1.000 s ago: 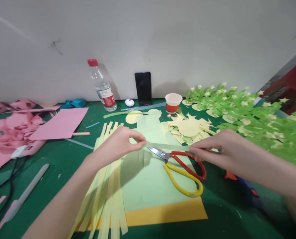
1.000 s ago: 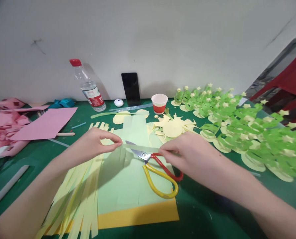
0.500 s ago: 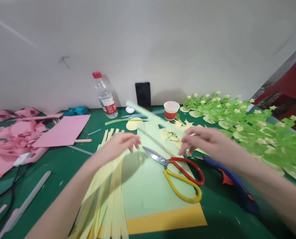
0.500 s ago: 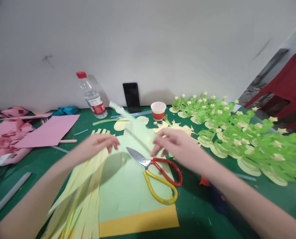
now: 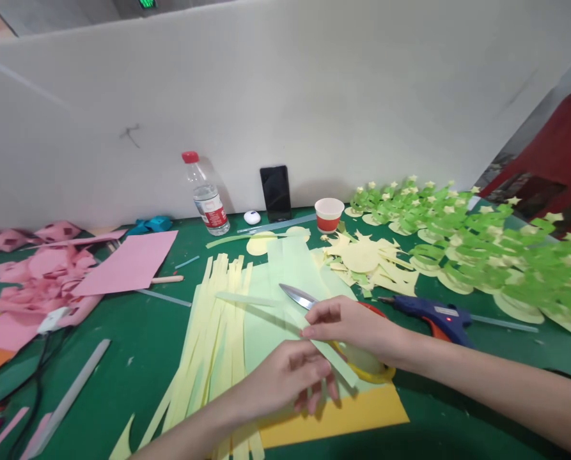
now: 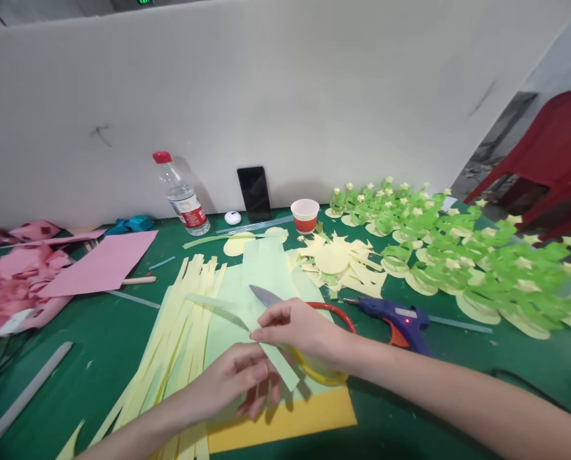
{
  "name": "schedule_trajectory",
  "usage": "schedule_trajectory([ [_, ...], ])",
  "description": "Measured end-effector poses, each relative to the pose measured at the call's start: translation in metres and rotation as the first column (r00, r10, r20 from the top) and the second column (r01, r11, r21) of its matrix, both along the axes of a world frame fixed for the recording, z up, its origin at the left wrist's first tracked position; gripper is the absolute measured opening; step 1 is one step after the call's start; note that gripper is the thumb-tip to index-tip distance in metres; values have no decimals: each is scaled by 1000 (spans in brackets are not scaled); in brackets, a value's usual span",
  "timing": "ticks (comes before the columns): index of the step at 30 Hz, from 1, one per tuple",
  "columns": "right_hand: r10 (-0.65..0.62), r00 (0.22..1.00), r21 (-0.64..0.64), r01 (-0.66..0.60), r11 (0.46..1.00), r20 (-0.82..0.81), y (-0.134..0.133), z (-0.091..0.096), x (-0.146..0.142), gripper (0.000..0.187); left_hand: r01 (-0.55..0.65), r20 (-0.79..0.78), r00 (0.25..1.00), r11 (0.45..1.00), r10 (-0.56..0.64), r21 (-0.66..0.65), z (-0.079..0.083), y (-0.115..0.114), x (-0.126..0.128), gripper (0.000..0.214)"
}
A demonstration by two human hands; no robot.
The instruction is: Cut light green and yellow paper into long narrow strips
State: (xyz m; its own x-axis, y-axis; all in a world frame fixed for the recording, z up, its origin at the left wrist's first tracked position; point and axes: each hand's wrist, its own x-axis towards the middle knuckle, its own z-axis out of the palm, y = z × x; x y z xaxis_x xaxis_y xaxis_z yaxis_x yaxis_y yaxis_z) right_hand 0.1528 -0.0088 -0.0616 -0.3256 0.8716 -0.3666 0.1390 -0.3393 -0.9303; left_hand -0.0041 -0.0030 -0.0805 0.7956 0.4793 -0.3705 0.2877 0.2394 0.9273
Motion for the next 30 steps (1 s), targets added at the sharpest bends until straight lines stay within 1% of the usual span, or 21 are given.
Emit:
schedule_trajectory([
  [3, 1, 1000, 19, -1, 1000, 18, -3, 4, -2, 22, -56, 56, 997, 997, 59, -56, 1, -4, 4, 39],
  [7, 3, 997, 120, -13, 993, 80, -4, 16, -4, 30, -144, 134, 978, 984, 158, -104, 6, -8, 9, 35],
  [10, 21, 983, 224, -63, 973, 184, -4, 28, -2, 29, -232, 137, 962, 971, 238, -58, 14, -8, 5, 33],
  [12, -12, 952, 312, -88, 946, 306, -4, 32, 3, 29, -328, 135, 936, 945, 325, -4, 21, -5, 0, 35],
  [13, -45, 923, 349, -99, 932, 383, -5, 31, 7, 28, -379, 143, 917, 925, 373, 16, 26, -3, -4, 35],
  [15, -106, 835, 382, -131, 915, 540, -10, 24, 15, 28, -486, 187, 861, 873, 473, 31, 36, 4, -12, 34],
  [17, -119, 733, 354, -174, 919, 669, -17, 9, 23, 26, -631, 281, 749, 775, 600, 28, 48, 12, -20, 31],
  [18, -115, 686, 334, -195, 922, 718, -21, 0, 25, 26, -696, 331, 685, 718, 649, 33, 55, 16, -24, 28],
  [19, -102, 647, 308, -214, 927, 756, -24, -8, 27, 25, -737, 373, 636, 674, 675, 36, 63, 21, -28, 24],
  [21, -81, 591, 267, -235, 935, 803, -28, -23, 29, 25, -789, 439, 564, 613, 700, 36, 80, 31, -33, 21],
  [22, -70, 573, 248, -239, 939, 817, -28, -28, 29, 28, -807, 466, 536, 589, 704, 37, 89, 37, -35, 22],
  [23, -61, 560, 231, -239, 943, 827, -28, -31, 28, 34, -817, 494, 518, 575, 699, 43, 98, 44, -37, 27],
  [24, -51, 550, 214, -236, 948, 833, -26, -33, 28, 43, -814, 507, 526, 577, 683, 68, 105, 51, -38, 29],
  [25, -39, 546, 195, -230, 953, 837, -23, -34, 27, 53, -830, 549, 494, 554, 674, 66, 112, 58, -39, 30],
  [26, -24, 547, 173, -222, 959, 837, -21, -33, 26, 61, -835, 564, 483, 547, 670, 65, 116, 65, -39, 30],
  [28, 9, 573, 127, -198, 972, 820, -16, -28, 26, 73, -857, 616, 421, 514, 666, 31, 117, 78, -38, 28],
  [30, 37, 630, 87, -165, 982, 776, -13, -19, 28, 70, -856, 615, 410, 517, 674, 3, 108, 86, -35, 23],
])
